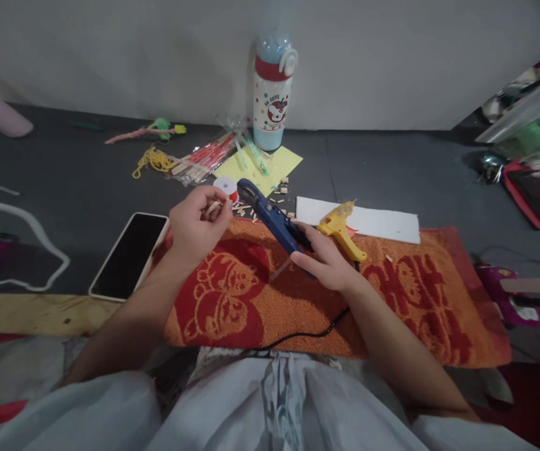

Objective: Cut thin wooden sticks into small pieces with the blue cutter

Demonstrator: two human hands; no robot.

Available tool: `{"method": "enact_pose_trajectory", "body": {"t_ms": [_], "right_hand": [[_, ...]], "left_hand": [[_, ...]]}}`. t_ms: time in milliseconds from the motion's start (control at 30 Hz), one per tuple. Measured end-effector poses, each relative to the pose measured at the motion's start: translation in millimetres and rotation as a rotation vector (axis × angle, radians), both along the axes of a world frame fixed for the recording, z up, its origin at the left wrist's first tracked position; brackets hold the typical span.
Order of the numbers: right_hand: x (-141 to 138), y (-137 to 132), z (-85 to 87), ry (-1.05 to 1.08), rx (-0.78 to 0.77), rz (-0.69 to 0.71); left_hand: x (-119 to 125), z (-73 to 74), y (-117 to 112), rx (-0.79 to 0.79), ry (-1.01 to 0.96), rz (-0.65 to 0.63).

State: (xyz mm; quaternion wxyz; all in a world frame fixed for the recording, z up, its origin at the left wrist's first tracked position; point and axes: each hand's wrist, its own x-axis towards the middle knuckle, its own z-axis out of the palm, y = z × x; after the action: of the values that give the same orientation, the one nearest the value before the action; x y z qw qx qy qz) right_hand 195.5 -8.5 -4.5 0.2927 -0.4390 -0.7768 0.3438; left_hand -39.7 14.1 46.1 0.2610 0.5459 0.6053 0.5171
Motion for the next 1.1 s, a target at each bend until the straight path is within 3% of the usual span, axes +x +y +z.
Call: {"method": "enact_pose_trajectory", "body": {"t_ms": [267,400,633,867,1100], "right_hand": [[1.5,1.1,2.3,0.068,-0.069,-0.005],[1.0,0.9,3.6,0.083,-0.072,0.002],[1.3,0.0,4.4,0.121,-0.101,-0.014],[3.5,2.5,1.1,0.27,-0.156,-0.053],[2.3,1.9,0.1,0.292,-0.178,-0.069]], "left_hand": [[-0.8,-2.6,2.4,0.041,0.08,-0.023],[-1.1,-1.4,5.9,0.046,0.0,-0.074],[-7.4,-18.6,18.6,0.056,-0.004,-0.118],[-8.0,-20.1,20.7,-0.184,0.27,-0.172],[-9.5,-27.8,26.0,-0.224,0.289,-0.211]]}}
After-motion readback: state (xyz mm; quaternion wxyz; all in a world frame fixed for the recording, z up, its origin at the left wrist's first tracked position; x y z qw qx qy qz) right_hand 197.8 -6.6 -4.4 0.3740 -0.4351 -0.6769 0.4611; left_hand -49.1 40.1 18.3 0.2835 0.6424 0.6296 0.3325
